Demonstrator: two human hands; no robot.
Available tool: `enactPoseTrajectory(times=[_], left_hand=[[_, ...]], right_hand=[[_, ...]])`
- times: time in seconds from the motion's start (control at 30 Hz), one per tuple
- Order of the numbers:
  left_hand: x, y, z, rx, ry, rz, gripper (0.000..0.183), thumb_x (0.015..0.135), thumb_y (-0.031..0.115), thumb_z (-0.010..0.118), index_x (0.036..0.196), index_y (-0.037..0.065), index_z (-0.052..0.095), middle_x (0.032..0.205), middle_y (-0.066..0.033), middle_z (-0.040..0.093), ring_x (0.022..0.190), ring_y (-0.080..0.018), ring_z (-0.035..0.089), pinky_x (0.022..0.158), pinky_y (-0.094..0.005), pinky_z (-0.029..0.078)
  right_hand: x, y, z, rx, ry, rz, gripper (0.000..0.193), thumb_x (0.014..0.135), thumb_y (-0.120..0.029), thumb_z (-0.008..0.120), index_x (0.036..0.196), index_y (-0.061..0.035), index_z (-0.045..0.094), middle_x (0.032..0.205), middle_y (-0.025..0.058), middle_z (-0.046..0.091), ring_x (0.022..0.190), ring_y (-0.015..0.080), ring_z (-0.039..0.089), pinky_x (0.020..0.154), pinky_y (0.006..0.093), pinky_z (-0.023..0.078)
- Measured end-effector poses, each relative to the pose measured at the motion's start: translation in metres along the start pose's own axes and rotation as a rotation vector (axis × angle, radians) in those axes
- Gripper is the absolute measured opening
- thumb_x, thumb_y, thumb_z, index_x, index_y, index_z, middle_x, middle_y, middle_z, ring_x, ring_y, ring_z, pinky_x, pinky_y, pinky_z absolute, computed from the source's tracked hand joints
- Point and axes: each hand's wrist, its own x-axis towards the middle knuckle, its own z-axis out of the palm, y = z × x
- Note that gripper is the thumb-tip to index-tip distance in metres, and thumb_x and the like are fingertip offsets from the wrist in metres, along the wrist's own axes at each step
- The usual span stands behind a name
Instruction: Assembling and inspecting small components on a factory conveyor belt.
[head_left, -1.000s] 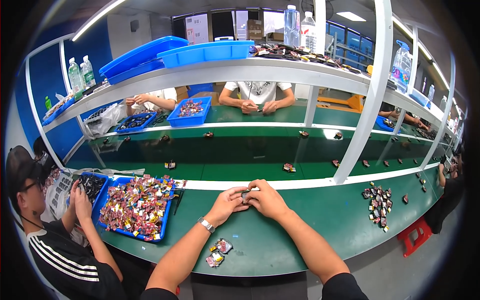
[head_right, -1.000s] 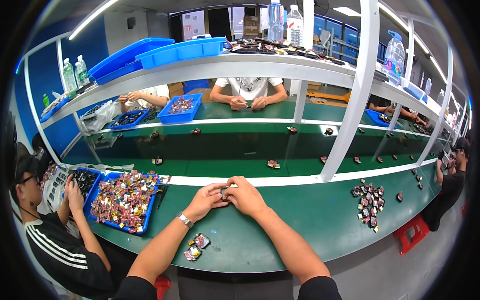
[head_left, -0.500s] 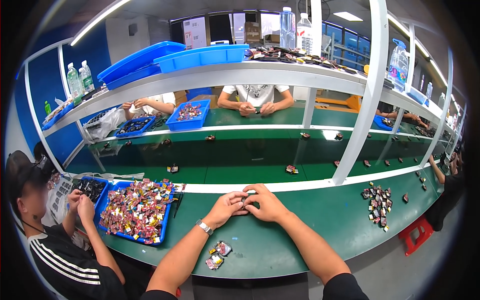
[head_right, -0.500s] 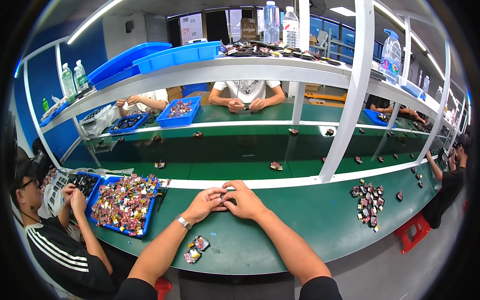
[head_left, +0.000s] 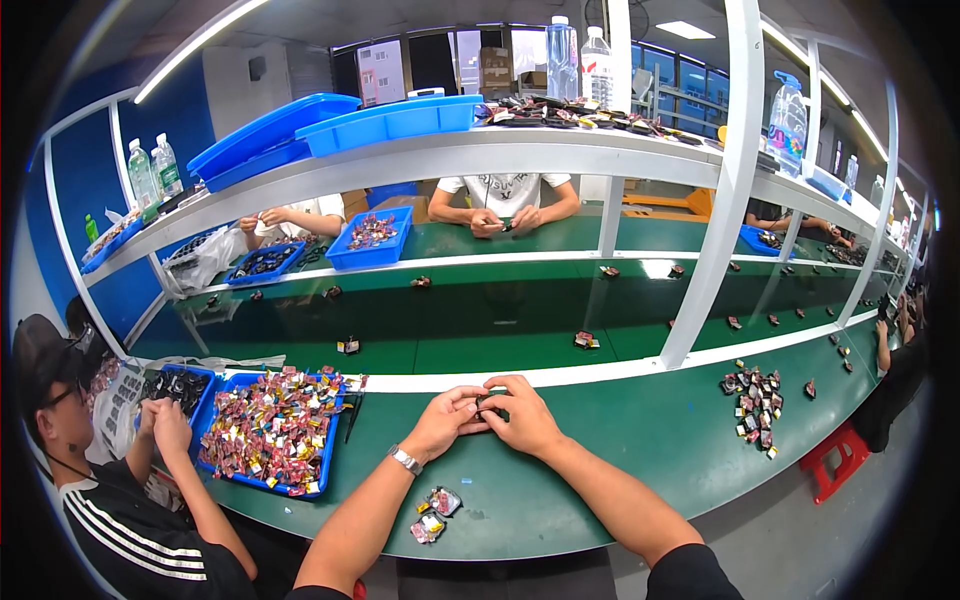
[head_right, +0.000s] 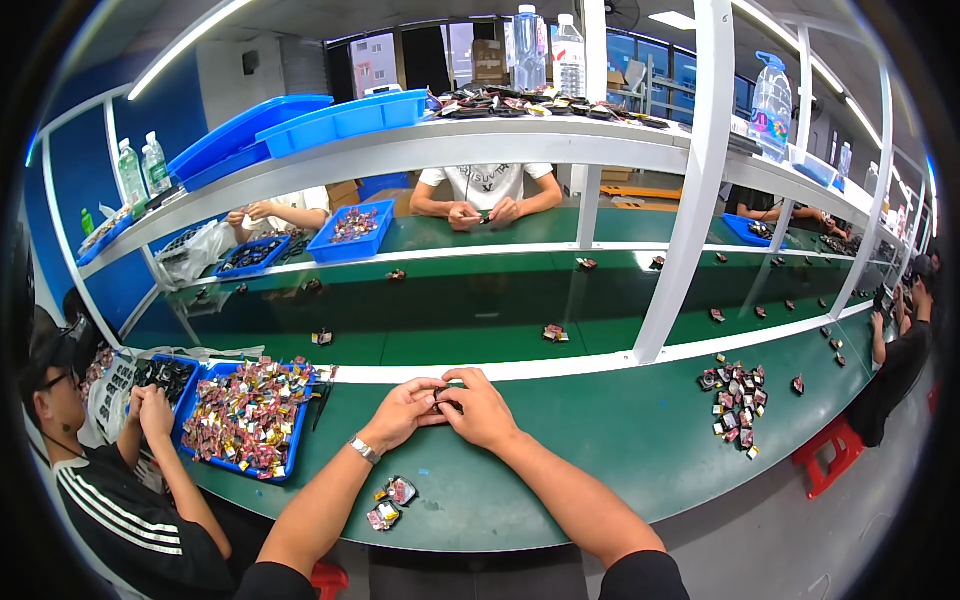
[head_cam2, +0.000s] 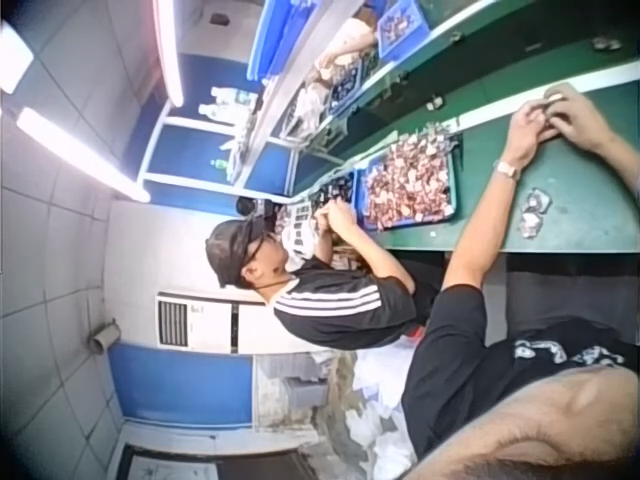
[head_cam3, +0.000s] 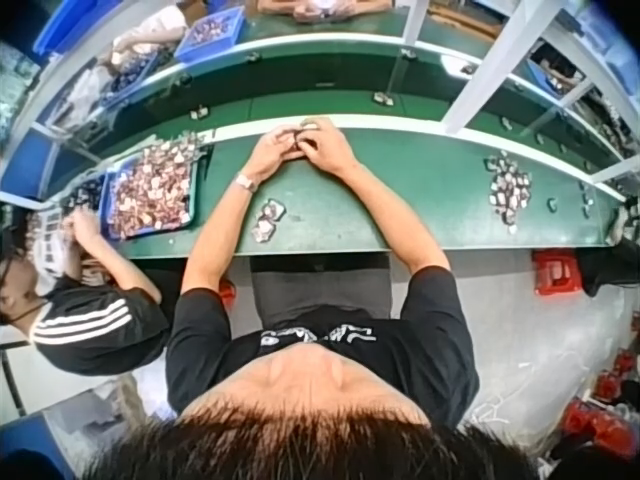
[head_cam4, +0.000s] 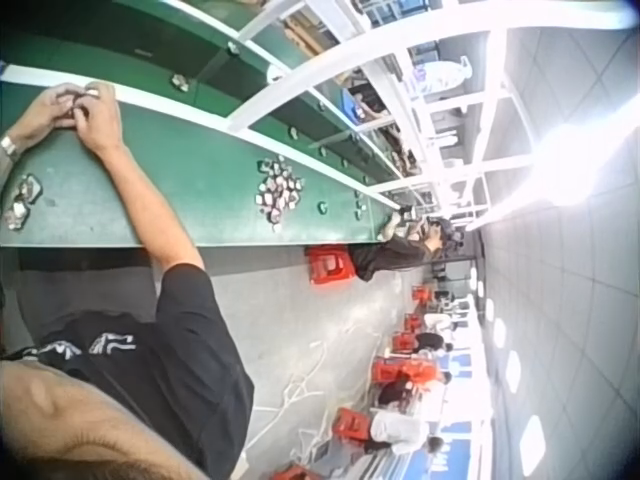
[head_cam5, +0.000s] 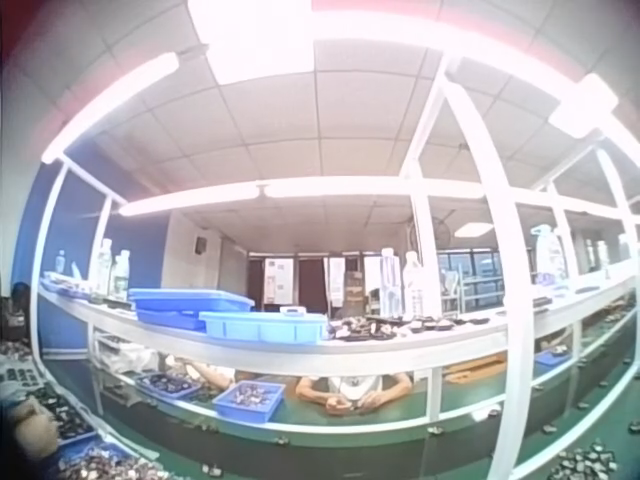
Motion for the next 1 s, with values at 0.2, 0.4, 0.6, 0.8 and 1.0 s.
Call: enactPoseTrajectory(times=[0.2, 0.4, 0.6, 0.8, 1.0], left_hand=[[0.0, -0.003, 0.0, -0.02, 0.021, 0.019, 0.029, 0.098, 0.009, 0.053, 0.127, 0.001, 0.049, 0.119, -0.0104, 0.058, 0.111, -0.0205, 0.06, 0.097, -0.0369, 0.053], [0.0, -0.004, 0.0, -0.037, 0.057, 0.076, 0.029, 0.098, 0.008, 0.055, 0.125, 0.0, 0.049, 0.116, -0.0132, 0.061, 0.109, -0.0212, 0.062, 0.097, -0.0368, 0.054], [0.0, -0.005, 0.003, 0.003, 0.066, 0.079, 0.028, 0.098, 0.005, 0.053, 0.125, -0.001, 0.048, 0.115, -0.0136, 0.062, 0.107, -0.0211, 0.063, 0.096, -0.0367, 0.055], [0.002, -0.01, 0.001, 0.015, 0.145, 0.127, 0.026, 0.099, 0.003, 0.05, 0.124, -0.001, 0.048, 0.114, -0.013, 0.062, 0.107, -0.0207, 0.063, 0.095, -0.036, 0.056], [0.002, -0.004, 0.008, -0.013, 0.141, 0.108, 0.027, 0.1, 0.001, 0.045, 0.126, -0.003, 0.046, 0.117, -0.0142, 0.061, 0.106, -0.0198, 0.063, 0.094, -0.0347, 0.056]], right_hand=[[-0.004, 0.006, 0.01, 0.091, 0.032, 0.112, 0.012, 0.079, -0.01, 0.072, 0.092, -0.0093, 0.074, 0.119, 0.0065, 0.062, 0.116, 0.0274, 0.054, 0.098, 0.0383, 0.046], [0.0, 0.005, 0.012, 0.112, 0.051, 0.082, 0.015, 0.078, -0.01, 0.073, 0.093, -0.0112, 0.075, 0.123, 0.0055, 0.062, 0.119, 0.028, 0.052, 0.102, 0.0398, 0.043], [-0.003, 0.004, 0.012, 0.135, 0.047, 0.12, 0.017, 0.078, -0.009, 0.071, 0.095, -0.0105, 0.075, 0.126, 0.0068, 0.06, 0.122, 0.0289, 0.05, 0.103, 0.0401, 0.042], [0.0, -0.005, 0.01, 0.045, 0.057, 0.002, 0.022, 0.078, -0.006, 0.07, 0.099, -0.0085, 0.072, 0.123, 0.008, 0.06, 0.119, 0.0293, 0.052, 0.101, 0.04, 0.044], [0.004, -0.002, 0.01, -0.032, 0.162, -0.061, 0.017, 0.076, -0.001, 0.071, 0.092, -0.0037, 0.067, 0.105, 0.0093, 0.061, 0.098, 0.0281, 0.061, 0.081, 0.0355, 0.053]])
